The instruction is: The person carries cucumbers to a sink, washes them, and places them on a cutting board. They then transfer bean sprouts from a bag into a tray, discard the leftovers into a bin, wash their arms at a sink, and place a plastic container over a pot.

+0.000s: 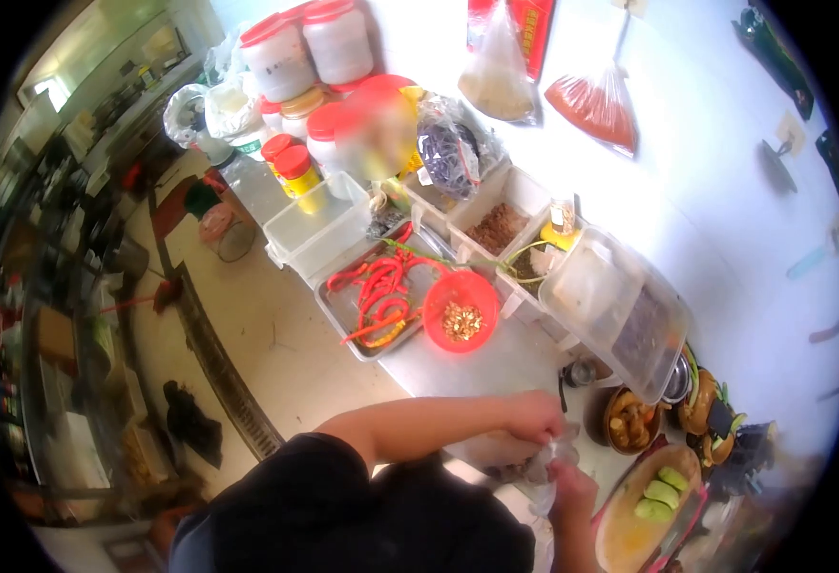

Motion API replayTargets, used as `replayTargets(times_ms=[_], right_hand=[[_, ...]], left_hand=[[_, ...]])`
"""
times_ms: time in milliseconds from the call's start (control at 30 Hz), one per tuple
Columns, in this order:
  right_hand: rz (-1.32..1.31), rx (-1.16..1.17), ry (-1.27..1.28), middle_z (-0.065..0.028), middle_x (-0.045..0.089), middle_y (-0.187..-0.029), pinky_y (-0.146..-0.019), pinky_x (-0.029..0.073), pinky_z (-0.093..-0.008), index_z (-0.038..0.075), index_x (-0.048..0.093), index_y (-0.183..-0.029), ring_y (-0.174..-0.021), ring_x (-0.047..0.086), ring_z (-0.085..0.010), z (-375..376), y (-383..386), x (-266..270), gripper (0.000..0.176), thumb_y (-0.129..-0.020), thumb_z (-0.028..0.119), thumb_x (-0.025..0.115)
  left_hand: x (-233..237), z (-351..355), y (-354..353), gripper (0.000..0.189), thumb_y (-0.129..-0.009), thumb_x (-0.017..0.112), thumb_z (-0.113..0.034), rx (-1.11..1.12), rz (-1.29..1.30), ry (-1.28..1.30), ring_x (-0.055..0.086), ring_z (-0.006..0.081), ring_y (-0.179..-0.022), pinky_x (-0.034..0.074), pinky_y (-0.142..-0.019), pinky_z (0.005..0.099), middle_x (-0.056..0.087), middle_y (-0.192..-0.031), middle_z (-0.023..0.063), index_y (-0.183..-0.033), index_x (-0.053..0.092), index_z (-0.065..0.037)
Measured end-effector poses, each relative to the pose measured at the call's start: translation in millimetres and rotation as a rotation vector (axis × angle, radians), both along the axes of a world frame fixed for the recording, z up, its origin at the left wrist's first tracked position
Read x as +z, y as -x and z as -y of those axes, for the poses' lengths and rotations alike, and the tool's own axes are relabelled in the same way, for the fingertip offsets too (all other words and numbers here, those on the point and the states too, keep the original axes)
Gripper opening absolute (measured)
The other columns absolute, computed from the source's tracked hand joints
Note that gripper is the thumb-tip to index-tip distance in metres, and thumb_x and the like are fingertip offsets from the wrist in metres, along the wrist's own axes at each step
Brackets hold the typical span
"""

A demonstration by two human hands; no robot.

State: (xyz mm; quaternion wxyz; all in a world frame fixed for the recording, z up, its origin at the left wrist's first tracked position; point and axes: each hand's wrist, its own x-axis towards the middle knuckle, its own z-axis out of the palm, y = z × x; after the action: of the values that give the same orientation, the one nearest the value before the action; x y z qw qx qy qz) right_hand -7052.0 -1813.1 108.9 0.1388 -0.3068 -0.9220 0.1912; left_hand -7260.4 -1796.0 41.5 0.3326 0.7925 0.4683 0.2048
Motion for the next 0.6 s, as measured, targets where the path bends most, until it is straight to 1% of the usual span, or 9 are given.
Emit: replayTargets(times_ms=[67, 100, 167, 233, 300, 367, 400, 433, 600], right_hand=[[-0.105, -0.054, -0.038, -0.0161, 0.059, -0.068, -0.059, 0.046, -0.0402, 0.002, 0.061, -0.084, -0.064, 0.059, -0.0345, 6.9, 2.4, -0.8, 0.011, -0.077, 0.01, 0.066], [-0.145, -0.153, 0.041, -0.0159, 0.062, -0.077, -0.066, 0.049, -0.037, 0.002, 0.062, -0.089, -0.072, 0.062, -0.0308, 2.9, -0.6, -19.0, 0.019, -0.074, 0.01, 0.07], [-0.245, -0.23, 0.063, -0.0157, 0.064, -0.083, -0.071, 0.049, -0.0357, 0.002, 0.062, -0.093, -0.078, 0.063, -0.0293, 7.3, 26.8, -12.2, 0.025, -0.072, 0.012, 0.072], [-0.343, -0.311, 0.086, -0.0156, 0.065, -0.089, -0.076, 0.049, -0.0344, 0.002, 0.062, -0.096, -0.085, 0.063, -0.0278, 10.2, 28.3, -27.2, 0.031, -0.069, 0.013, 0.074], [-0.398, -0.177, 0.635, -0.0152, 0.064, -0.09, -0.077, 0.046, -0.0382, 0.005, 0.065, -0.092, -0.087, 0.061, -0.0306, 4.8, 2.0, -85.8, 0.028, -0.069, 0.017, 0.075], [-0.339, -0.215, 0.509, -0.0145, 0.065, -0.093, -0.079, 0.047, -0.0369, 0.005, 0.064, -0.096, -0.088, 0.061, -0.031, 14.9, -17.1, -68.3, 0.034, -0.066, 0.015, 0.076], [-0.265, -0.237, 0.379, -0.0139, 0.065, -0.096, -0.082, 0.047, -0.0356, 0.006, 0.064, -0.1, -0.09, 0.061, -0.0313, 19.5, -29.5, -52.7, 0.04, -0.063, 0.013, 0.076], [-0.283, -0.214, 0.304, -0.0126, 0.064, -0.088, -0.075, 0.047, -0.036, 0.007, 0.065, -0.094, -0.083, 0.06, -0.0321, 21.5, -38.1, -32.2, 0.033, -0.063, 0.014, 0.075], [-0.335, -0.433, 0.094, -0.0111, 0.059, -0.075, -0.064, 0.045, -0.0369, 0.009, 0.064, -0.084, -0.072, 0.057, -0.0306, 70.8, -180.5, 14.5, 0.024, -0.063, 0.015, 0.074]], left_hand=[[-13.3, -4.3, 1.0, 0.015, -0.071, 0.059, -0.02, -0.049, 0.015, -0.179, 0.059, 0.0346, -0.081, 0.046, -0.071, 0.0445, 0.063, -0.077, 0.0123, -0.078, 0.065, -0.009], [-15.5, -2.6, -2.9, 0.015, -0.071, 0.059, -0.02, -0.065, 0.02, -0.17, 0.059, 0.0346, -0.081, 0.046, -0.071, 0.0445, 0.063, -0.077, 0.0123, -0.078, 0.065, -0.009], [-15.2, 6.8, -9.0, 0.016, -0.071, 0.059, -0.02, 0.156, 0.06, 0.173, 0.06, 0.0331, -0.082, 0.046, -0.073, 0.0439, 0.063, -0.078, 0.012, -0.082, 0.066, -0.011], [1.0, 21.6, -20.8, 0.018, -0.072, 0.059, -0.021, 0.119, 0.102, 0.174, 0.06, 0.0327, -0.083, 0.047, -0.074, 0.0437, 0.063, -0.079, 0.0123, -0.085, 0.067, -0.011], [25.5, 34.7, -31.7, 0.019, -0.073, 0.059, -0.022, 0.075, 0.142, 0.171, 0.06, 0.0323, -0.083, 0.047, -0.074, 0.0434, 0.063, -0.08, 0.0126, -0.088, 0.067, -0.012], [51.9, 44.0, -44.4, 0.022, -0.073, 0.061, -0.021, 0.008, -0.024, 0.2, 0.06, 0.0322, -0.083, 0.047, -0.074, 0.0412, 0.063, -0.081, 0.0131, -0.093, 0.066, -0.014], [61.1, 51.6, -53.8, 0.021, -0.072, 0.062, -0.02, 0.134, 0.074, 0.145, 0.06, 0.0319, -0.083, 0.047, -0.073, 0.0405, 0.063, -0.081, 0.0127, -0.092, 0.066, -0.013], [67.2, 59.7, -64.5, 0.021, -0.072, 0.064, -0.019, 0.242, 0.18, 0.1, 0.06, 0.0315, -0.083, 0.047, -0.072, 0.0397, 0.063, -0.082, 0.0124, -0.091, 0.066, -0.013], [85.7, 84.4, -134.1, 0.014, -0.069, 0.069, -0.009, 0.203, 0.303, -0.299, 0.059, 0.0293, -0.08, 0.047, -0.072, 0.0359, 0.063, -0.084, 0.01, -0.081, 0.062, -0.007]])
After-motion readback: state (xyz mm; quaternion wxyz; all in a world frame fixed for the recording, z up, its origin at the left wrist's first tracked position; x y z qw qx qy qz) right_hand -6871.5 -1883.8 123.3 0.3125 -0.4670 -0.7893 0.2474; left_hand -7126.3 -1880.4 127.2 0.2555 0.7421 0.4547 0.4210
